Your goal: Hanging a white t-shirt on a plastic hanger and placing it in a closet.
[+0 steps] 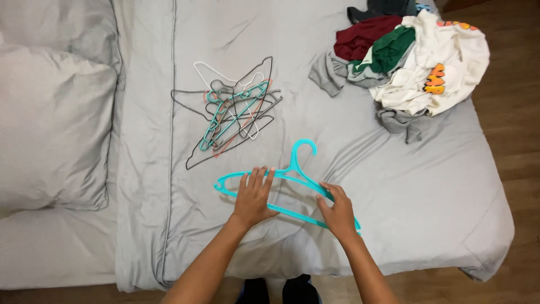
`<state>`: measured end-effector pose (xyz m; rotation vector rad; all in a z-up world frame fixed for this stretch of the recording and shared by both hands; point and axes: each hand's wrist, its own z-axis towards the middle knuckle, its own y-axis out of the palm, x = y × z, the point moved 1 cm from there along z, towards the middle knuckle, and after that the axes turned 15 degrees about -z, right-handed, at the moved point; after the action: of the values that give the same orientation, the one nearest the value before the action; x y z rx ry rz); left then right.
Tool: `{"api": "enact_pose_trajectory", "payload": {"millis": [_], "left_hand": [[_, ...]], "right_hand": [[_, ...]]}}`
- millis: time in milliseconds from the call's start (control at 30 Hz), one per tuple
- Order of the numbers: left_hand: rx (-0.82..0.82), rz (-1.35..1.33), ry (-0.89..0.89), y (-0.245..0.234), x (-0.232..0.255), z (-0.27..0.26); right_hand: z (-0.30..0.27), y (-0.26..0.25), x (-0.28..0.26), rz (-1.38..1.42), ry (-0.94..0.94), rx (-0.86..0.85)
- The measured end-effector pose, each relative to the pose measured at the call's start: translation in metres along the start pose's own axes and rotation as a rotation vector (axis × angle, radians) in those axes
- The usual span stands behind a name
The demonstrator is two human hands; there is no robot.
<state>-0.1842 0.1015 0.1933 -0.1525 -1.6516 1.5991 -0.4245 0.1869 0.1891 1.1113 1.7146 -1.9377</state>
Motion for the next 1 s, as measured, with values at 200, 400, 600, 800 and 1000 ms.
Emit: {"api": "enact_pose_trajectory", "payload": {"millis": [200, 400, 600, 800, 1000], "left_hand": [[0.055, 0.033, 0.003, -0.024, 0.034, -0.001], [0.137, -0.051, -0.089, -0.044, 0.080, -0.010], [0.235, -0.028, -0.050, -0.065, 0.111, 0.004], [0.281, 0.063, 0.060, -0.098, 0.140, 0.028], [0.292, 0.020, 0.269, -0.132, 0.178, 0.028]], "right_hand": [[0.008, -0.027, 0.003, -0.011, -0.073, -0.075], [0.025, -0.054, -0.025, -0.101, -0.261, -0.066], [0.033, -0.094, -0.058, -0.176, -0.462, 0.092], [0.020, -0.147, -0.082, -0.096, -0.309, 0.154], [-0.018, -0.203, -0.100, -0.081, -0.261, 0.274]]}}
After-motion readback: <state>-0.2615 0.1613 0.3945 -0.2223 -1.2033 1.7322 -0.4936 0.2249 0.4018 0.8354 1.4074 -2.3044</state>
